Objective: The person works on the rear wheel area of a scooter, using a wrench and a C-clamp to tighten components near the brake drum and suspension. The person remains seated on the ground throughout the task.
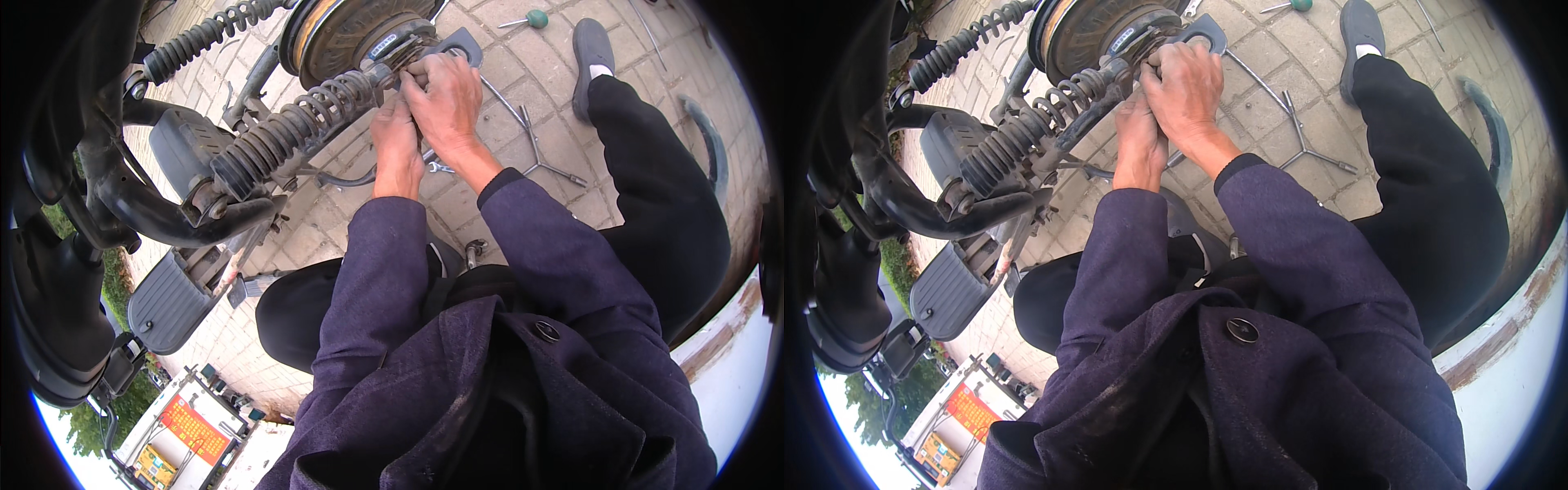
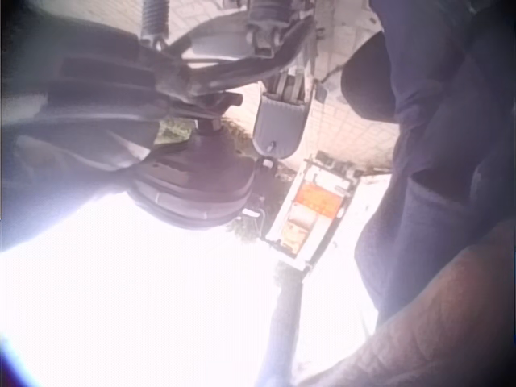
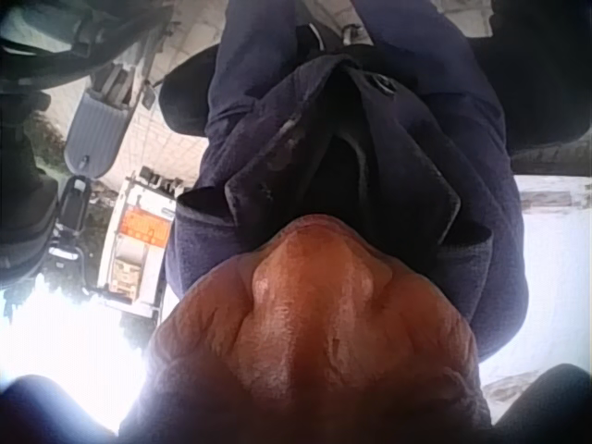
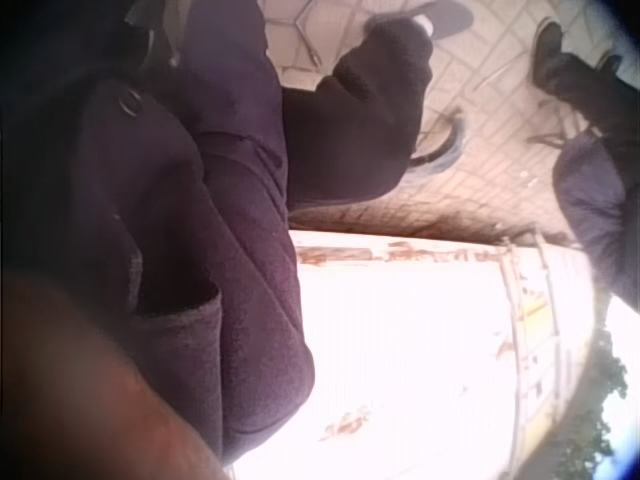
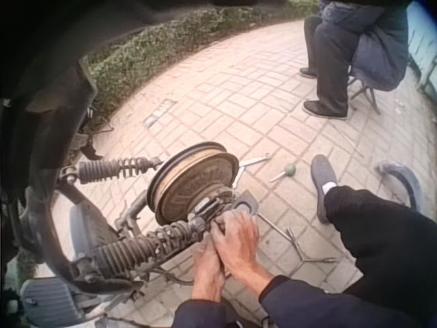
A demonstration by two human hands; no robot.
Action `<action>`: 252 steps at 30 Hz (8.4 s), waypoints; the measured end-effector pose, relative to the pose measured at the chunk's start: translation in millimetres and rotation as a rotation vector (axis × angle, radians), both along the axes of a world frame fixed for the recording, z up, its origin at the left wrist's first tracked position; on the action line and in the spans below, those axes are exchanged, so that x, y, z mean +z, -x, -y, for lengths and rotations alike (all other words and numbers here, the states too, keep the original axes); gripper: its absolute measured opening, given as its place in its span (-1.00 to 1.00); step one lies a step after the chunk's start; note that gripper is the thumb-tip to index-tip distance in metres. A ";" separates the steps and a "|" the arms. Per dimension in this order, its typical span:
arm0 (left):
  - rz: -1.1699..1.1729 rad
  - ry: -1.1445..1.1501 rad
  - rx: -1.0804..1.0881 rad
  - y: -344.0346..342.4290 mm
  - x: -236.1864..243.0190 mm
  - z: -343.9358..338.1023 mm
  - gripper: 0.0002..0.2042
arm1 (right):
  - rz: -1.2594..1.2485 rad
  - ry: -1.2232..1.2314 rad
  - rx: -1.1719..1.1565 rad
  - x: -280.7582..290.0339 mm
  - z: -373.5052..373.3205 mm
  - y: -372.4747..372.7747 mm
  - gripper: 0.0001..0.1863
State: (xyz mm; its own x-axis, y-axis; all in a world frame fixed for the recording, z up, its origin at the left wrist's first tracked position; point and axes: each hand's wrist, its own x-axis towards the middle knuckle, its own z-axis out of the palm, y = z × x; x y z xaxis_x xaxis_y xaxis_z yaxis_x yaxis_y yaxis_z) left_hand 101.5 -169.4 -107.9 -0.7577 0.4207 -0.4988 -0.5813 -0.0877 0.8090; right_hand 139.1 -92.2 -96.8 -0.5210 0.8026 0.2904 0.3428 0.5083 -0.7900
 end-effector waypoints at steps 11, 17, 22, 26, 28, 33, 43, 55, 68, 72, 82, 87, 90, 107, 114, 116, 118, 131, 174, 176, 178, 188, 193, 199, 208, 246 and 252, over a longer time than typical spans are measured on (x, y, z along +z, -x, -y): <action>0.031 0.014 0.015 -0.4 -1.6 -0.9 -0.74 | 0.064 -0.014 0.004 7.3 -3.8 2.6 -0.85; 0.040 0.014 0.006 -0.4 0.1 0.8 -0.75 | 0.074 0.033 0.007 10.2 -3.3 2.6 -0.85; 0.046 0.052 0.009 -0.6 2.3 0.3 -0.75 | 0.054 0.000 -0.002 10.0 -3.2 3.6 -0.85; 0.051 0.048 0.022 -0.9 1.6 -1.3 -0.76 | 0.094 0.002 0.006 10.0 -3.6 4.1 -0.85; 0.044 0.046 0.004 -0.3 1.0 -0.2 -0.76 | 0.091 -0.050 0.001 10.1 -4.7 4.5 -0.86; 0.042 0.041 -0.005 0.1 -0.8 1.0 -0.76 | 0.103 -0.057 0.003 9.1 -5.8 5.6 -0.86; 0.030 0.016 0.018 -2.6 6.2 -0.5 -0.72 | 0.088 -0.220 0.002 6.5 -4.3 4.3 -0.83; 0.038 0.003 0.032 -2.6 7.7 -1.7 -0.70 | 0.109 -0.355 0.037 6.5 -6.9 2.2 -0.84; 0.015 0.029 0.041 -2.7 3.3 -1.7 -0.71 | 0.066 -0.285 0.035 4.5 -4.9 2.6 -0.84; 0.013 0.015 0.042 -2.5 4.3 -2.0 -0.71 | 0.080 -0.285 0.044 3.8 -4.5 3.0 -0.85; 0.025 0.012 0.025 -1.1 3.8 -2.3 -0.71 | 0.086 -0.199 -0.012 6.1 -0.6 3.2 -0.85; 0.027 0.006 0.025 -0.5 1.1 -0.9 -0.71 | 0.047 -0.194 0.016 4.3 0.1 4.2 -0.86; 0.023 -0.006 0.023 0.1 -0.4 -0.7 -0.71 | 0.023 -0.168 0.021 2.7 0.0 4.4 -0.85; -0.004 0.007 0.073 -1.9 1.9 -4.1 -0.73 | 0.121 -0.345 0.039 -0.7 -4.3 3.8 -0.82; 0.018 -0.002 0.087 -2.0 3.6 -6.4 -0.73 | 0.018 -0.240 -0.010 2.7 -1.5 4.6 -0.80; 0.006 0.020 0.053 -0.8 3.7 -5.1 -0.74 | 0.030 -0.260 -0.005 3.0 -1.6 4.8 -0.80; 0.004 0.019 0.037 -0.5 3.1 -4.1 -0.74 | 0.010 -0.264 0.011 2.6 -1.5 4.8 -0.80; -0.006 -0.022 0.040 -1.2 -5.9 -3.8 -0.75 | 0.042 -0.262 0.031 -1.4 -2.7 4.5 -0.84; 0.054 -0.049 0.066 0.5 -2.9 -4.0 -0.74 | 0.039 -0.342 0.055 1.2 -4.0 5.3 -0.85; 0.047 -0.064 0.070 -0.2 -5.1 -3.0 -0.74 | 0.040 -0.352 0.065 -2.1 -5.0 4.6 -0.85; 0.065 -0.060 0.030 -1.5 -9.8 -2.2 -0.74 | 0.035 -0.334 0.089 -7.3 -6.5 3.9 -0.86; -0.052 -0.077 0.067 -8.6 -8.6 -6.2 -0.73 | 0.303 -0.319 0.181 -2.5 -9.4 -0.6 -0.77; -0.041 -0.166 0.085 -12.4 -27.8 -11.8 -0.75 | 0.396 -0.415 0.219 -11.0 -16.4 -3.8 -0.76; -0.013 -0.159 0.124 -10.5 -43.1 -21.7 -0.77 | 0.483 -0.375 0.217 -6.1 -16.1 -3.1 -0.72; -0.039 -0.167 0.025 -9.0 -33.5 -10.5 -0.76 | 0.411 -0.432 0.217 2.1 -7.5 -4.8 -0.77; 0.065 0.128 -0.241 -36.0 35.3 39.2 -0.66 | 1.053 -0.393 0.478 -247.5 -50.6 -238.5 -0.81; 0.003 0.143 -0.326 -48.8 59.5 51.9 -0.64 | 1.002 -0.202 0.508 -256.4 -54.2 -233.0 -0.87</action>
State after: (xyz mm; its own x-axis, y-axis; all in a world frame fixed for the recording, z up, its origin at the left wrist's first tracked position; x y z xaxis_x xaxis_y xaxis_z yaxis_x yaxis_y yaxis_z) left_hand 150.2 -221.3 -48.4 -0.5932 0.5659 -0.5727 -0.5627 0.2173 0.7976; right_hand 372.2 -38.0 -353.1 -0.8423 0.4189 -0.3392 0.4917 0.8550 -0.1650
